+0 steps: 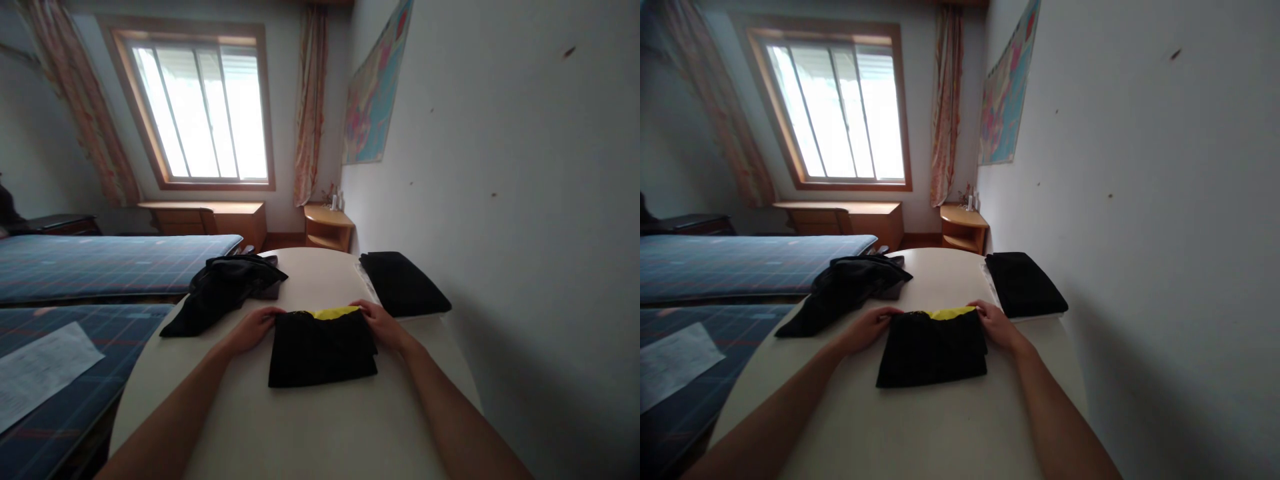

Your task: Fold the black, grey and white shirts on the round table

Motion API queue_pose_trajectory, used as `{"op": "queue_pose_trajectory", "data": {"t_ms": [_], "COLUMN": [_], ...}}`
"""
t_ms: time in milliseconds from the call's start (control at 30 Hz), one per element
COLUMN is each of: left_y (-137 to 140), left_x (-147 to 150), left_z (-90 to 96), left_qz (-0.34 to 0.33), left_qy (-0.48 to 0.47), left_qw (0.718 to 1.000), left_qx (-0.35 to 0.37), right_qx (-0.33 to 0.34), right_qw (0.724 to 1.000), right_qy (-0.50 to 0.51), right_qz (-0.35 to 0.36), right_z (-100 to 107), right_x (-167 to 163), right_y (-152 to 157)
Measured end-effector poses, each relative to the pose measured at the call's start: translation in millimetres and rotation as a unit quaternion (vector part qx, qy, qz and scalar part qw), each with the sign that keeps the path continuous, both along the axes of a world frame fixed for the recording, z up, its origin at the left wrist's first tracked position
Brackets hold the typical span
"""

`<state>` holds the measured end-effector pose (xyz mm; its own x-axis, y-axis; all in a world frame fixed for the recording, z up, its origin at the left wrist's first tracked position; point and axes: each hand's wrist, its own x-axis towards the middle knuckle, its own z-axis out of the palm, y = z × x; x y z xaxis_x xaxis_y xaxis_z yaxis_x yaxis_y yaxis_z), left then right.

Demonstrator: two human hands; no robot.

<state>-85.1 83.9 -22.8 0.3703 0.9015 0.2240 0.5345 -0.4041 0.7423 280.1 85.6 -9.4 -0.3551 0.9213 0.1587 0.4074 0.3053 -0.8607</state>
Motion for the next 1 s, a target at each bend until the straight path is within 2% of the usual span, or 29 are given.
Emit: {"op": "queue_pose_trajectory", "data": {"t_ms": [100, 300, 433, 567, 667, 733, 833, 900, 1000], "left_y": [0, 2, -5, -30, -50, -57, -61, -60, -60], "left_x": [6, 8, 16, 47, 69, 76, 74, 70, 65], "left_z": [2.6, -1.8, 7.3, 20.8, 19.3, 14.4, 10.2, 11.0, 13.1], "left_qz": [0.025, 0.058, 0.099, 0.047, 0.005, -0.014, -0.02, -0.017, -0.02], "left_qy": [0.002, 0.015, 0.013, 0.055, 0.157, 0.228, 0.305, 0.329, 0.33], "left_qw": [1.0, 0.998, 0.992, 0.985, 0.975, 0.965, 0.951, 0.944, 0.944], "left_qx": [0.006, 0.025, 0.079, 0.154, 0.158, 0.127, 0.057, 0.024, 0.003], "right_qx": [-0.032, 0.02, 0.056, 0.165, 0.225, 0.213, 0.118, 0.073, 0.058], "right_qw": [0.999, 0.999, 0.989, 0.965, 0.954, 0.949, 0.933, 0.922, 0.917], "right_qy": [0.027, -0.006, -0.085, -0.127, -0.154, -0.223, -0.34, -0.38, -0.394], "right_qz": [-0.023, -0.045, -0.107, -0.16, -0.128, -0.068, 0.003, 0.016, 0.012], "right_z": [-1, -4, -3, 9, 17, 17, 10, 6, 3], "right_x": [-4, -3, -1, -16, -41, -58, -74, -77, -76], "right_y": [2, 4, 7, 0, -15, -26, -37, -40, -41]}}
